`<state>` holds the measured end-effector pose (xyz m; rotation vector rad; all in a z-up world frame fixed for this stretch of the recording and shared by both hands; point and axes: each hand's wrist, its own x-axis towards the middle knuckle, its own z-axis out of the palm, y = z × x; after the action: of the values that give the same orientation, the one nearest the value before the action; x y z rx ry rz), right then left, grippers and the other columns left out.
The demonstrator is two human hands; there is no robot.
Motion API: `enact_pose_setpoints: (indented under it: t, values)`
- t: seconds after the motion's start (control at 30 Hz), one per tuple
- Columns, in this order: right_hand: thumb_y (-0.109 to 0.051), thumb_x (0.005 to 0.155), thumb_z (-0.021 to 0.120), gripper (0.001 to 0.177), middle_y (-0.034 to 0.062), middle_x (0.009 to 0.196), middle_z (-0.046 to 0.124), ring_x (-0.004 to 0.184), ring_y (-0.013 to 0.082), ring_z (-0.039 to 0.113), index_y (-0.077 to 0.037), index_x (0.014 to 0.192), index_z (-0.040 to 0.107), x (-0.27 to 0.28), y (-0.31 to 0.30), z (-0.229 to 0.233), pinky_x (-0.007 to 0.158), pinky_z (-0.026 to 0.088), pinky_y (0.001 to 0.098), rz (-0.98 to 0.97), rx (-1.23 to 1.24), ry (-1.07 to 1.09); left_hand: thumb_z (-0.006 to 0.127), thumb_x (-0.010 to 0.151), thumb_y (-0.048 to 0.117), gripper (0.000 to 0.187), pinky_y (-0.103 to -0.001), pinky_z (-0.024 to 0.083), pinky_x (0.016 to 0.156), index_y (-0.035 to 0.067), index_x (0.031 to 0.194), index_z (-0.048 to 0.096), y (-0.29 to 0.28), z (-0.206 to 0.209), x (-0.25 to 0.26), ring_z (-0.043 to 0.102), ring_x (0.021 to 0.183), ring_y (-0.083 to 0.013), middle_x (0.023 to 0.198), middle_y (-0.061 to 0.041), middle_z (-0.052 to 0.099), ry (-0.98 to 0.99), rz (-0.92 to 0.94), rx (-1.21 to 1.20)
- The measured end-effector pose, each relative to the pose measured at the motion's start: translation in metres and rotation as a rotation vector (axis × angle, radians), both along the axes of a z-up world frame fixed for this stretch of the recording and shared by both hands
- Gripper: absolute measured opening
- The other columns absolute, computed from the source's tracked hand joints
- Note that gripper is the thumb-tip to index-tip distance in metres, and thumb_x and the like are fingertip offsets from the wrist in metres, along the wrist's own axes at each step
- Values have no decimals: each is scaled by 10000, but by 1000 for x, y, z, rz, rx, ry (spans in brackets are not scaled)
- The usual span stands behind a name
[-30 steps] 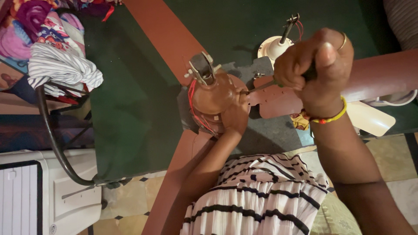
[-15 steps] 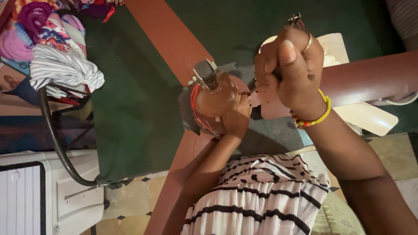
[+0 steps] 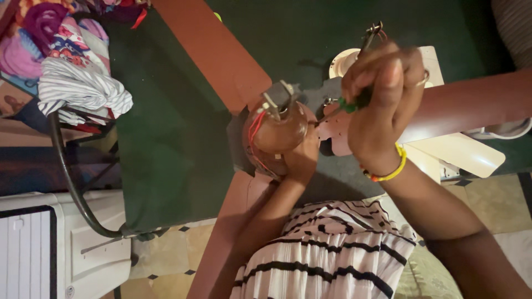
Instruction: The person uses a screwdriver to tighten screws on the motor housing of a ceiling fan, then moves to a second fan and repeats the tightening on its motor housing. The person handles the fan blades and motor housings while working on the floor.
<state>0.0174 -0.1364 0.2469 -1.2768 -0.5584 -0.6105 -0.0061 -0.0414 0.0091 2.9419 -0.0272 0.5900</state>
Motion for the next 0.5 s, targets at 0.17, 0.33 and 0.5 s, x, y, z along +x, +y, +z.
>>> enact_pose_setpoints:
  t: [0.17,0.33,0.5]
  values:
    - [-372,1212,446,411,133,824,483,521,140,384,-29,996,379,-4,0,-4,482,352,268,35,77,48,582,1024,296,420,-353,428,1083,71,1378,591,-3,-20,6,590,1234,-240,1321,-104,627,74,186,671]
    - [-388,1202,461,434,138,754,456,459,136,330,-21,984,379,8,-13,-7,418,318,282,45,137,34,556,1017,317,568,-431,401,1142,58,1511,447,-2,-43,-2,524,1362,-332,1498,-160,516,45,-50,-308]
    - [-386,1186,498,443,114,705,415,437,136,327,-36,947,369,13,-20,-7,428,317,297,147,208,82,540,1065,368,534,-464,399,1168,98,1519,468,-3,-47,-3,513,1386,-346,1494,-146,545,45,-44,-236]
